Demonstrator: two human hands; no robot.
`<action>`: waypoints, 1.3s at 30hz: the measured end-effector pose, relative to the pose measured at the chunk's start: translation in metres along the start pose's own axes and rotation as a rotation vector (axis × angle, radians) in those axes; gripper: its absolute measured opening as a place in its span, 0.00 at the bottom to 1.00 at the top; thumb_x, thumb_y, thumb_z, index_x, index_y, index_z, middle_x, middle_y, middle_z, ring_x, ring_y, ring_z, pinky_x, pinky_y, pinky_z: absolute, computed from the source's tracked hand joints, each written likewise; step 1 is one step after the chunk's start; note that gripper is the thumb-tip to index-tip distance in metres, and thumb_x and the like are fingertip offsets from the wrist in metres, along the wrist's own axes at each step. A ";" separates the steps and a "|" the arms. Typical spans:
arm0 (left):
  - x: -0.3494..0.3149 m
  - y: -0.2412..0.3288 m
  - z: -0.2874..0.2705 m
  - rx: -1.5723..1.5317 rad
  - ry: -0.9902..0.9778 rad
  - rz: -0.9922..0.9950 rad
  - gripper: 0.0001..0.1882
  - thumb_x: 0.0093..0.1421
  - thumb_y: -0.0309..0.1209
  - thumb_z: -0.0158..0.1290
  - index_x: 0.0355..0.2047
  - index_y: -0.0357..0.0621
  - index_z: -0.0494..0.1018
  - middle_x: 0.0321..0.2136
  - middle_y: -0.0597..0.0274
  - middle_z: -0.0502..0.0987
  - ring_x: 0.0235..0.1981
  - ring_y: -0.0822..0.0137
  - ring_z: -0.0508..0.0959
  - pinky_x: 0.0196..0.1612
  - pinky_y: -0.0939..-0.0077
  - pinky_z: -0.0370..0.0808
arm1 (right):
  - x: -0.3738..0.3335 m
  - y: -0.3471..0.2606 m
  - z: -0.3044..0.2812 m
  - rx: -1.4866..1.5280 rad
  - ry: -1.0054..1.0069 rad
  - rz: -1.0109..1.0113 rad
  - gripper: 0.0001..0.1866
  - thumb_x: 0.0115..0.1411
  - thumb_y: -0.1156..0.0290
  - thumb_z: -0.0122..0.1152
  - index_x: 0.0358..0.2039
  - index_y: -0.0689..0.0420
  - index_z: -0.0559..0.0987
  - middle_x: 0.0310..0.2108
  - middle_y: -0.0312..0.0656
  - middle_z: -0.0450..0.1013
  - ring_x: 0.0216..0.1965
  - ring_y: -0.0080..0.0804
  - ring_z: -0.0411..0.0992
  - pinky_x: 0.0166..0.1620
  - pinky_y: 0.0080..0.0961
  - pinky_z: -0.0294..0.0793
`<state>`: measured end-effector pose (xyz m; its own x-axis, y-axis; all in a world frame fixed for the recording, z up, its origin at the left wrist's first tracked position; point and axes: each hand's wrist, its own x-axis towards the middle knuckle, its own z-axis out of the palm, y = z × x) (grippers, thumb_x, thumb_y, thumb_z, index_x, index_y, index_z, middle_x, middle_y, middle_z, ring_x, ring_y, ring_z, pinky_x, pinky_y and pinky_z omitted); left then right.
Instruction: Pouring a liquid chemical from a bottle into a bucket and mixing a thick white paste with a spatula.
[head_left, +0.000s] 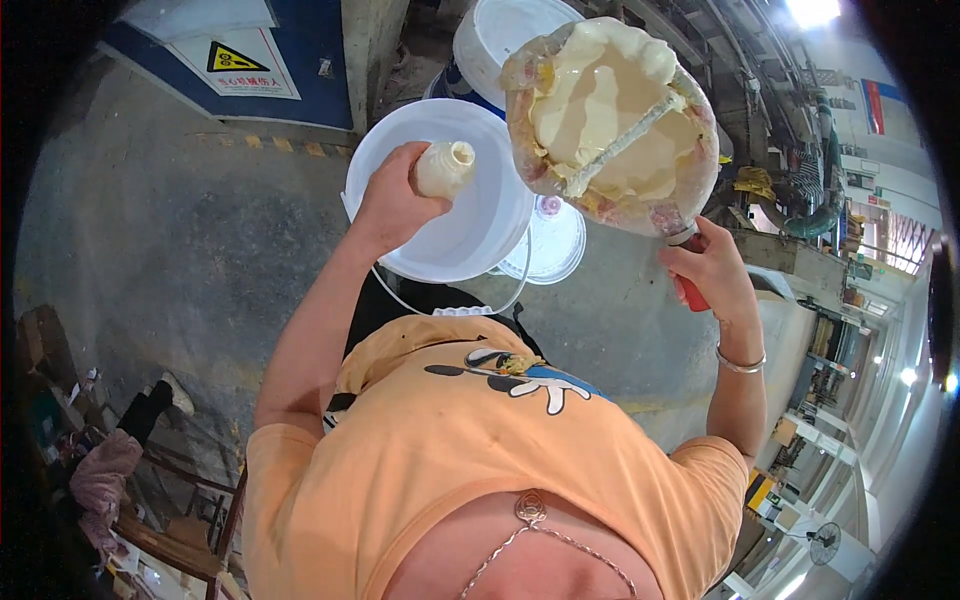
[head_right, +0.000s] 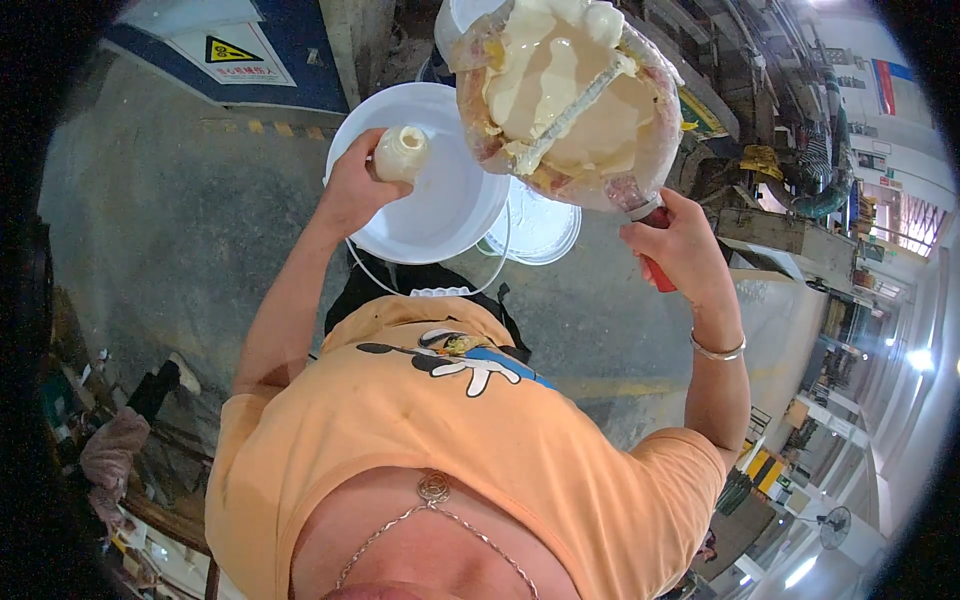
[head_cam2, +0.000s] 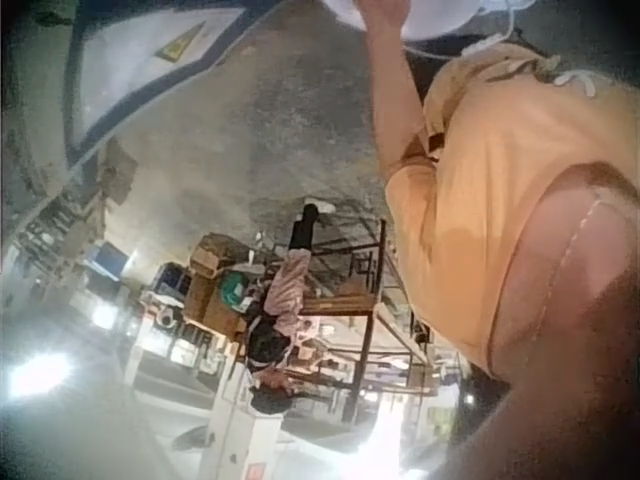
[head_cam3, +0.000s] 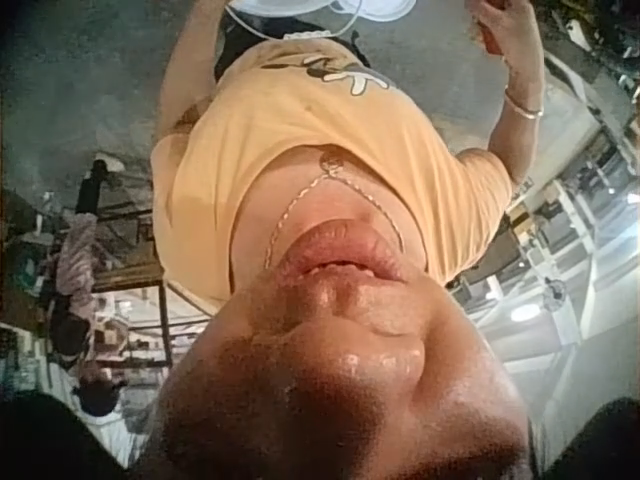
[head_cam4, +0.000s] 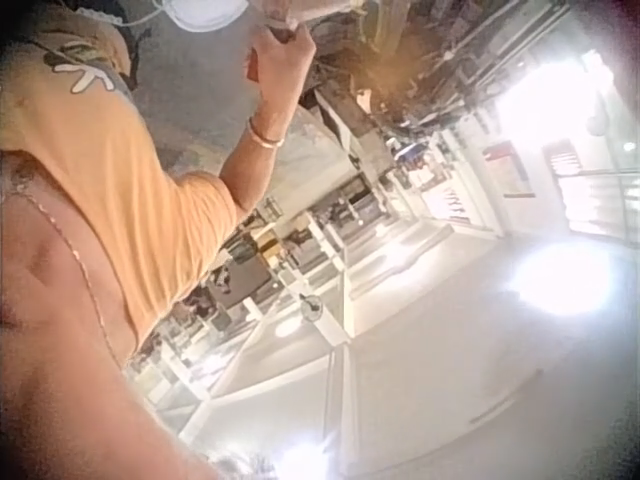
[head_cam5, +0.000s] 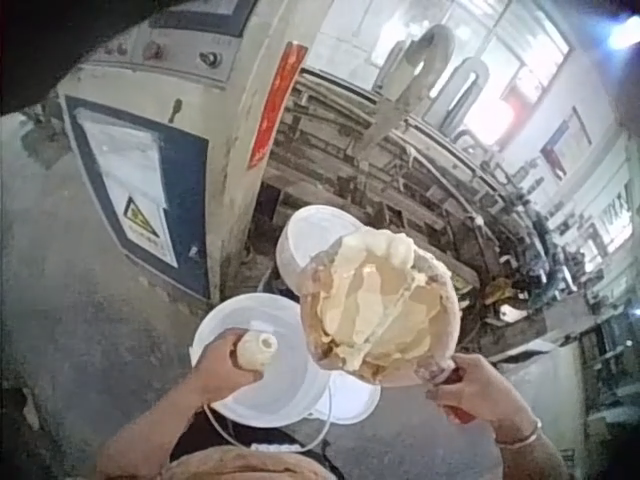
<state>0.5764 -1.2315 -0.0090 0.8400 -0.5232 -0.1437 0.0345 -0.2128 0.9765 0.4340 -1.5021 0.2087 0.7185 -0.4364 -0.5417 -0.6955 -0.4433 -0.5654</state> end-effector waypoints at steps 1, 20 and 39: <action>0.003 -0.004 0.003 0.045 0.020 0.017 0.32 0.41 0.27 0.64 0.49 0.38 0.68 0.48 0.52 0.72 0.50 0.55 0.73 0.56 0.66 0.69 | 0.000 0.000 -0.001 -0.004 -0.002 0.003 0.12 0.51 0.76 0.61 0.36 0.65 0.74 0.17 0.35 0.69 0.13 0.20 0.65 0.16 0.19 0.65; 0.011 0.001 0.013 0.098 0.031 0.052 0.32 0.41 0.25 0.63 0.49 0.37 0.68 0.47 0.50 0.72 0.50 0.53 0.73 0.55 0.65 0.69 | -0.003 -0.005 -0.007 -0.016 -0.019 0.054 0.12 0.51 0.77 0.61 0.37 0.64 0.75 0.18 0.34 0.69 0.14 0.18 0.66 0.17 0.18 0.65; -0.015 0.020 -0.040 -0.058 0.154 -0.110 0.34 0.42 0.27 0.64 0.52 0.40 0.67 0.46 0.59 0.74 0.48 0.64 0.74 0.53 0.69 0.69 | 0.109 0.026 0.075 0.796 -0.219 0.124 0.11 0.52 0.70 0.61 0.30 0.61 0.70 0.21 0.39 0.69 0.15 0.26 0.67 0.16 0.24 0.66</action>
<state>0.5860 -1.1945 0.0196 0.9020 -0.3663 -0.2285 0.1585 -0.2114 0.9645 0.4947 -1.5019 0.0887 0.6790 -0.2470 -0.6914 -0.6163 0.3200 -0.7196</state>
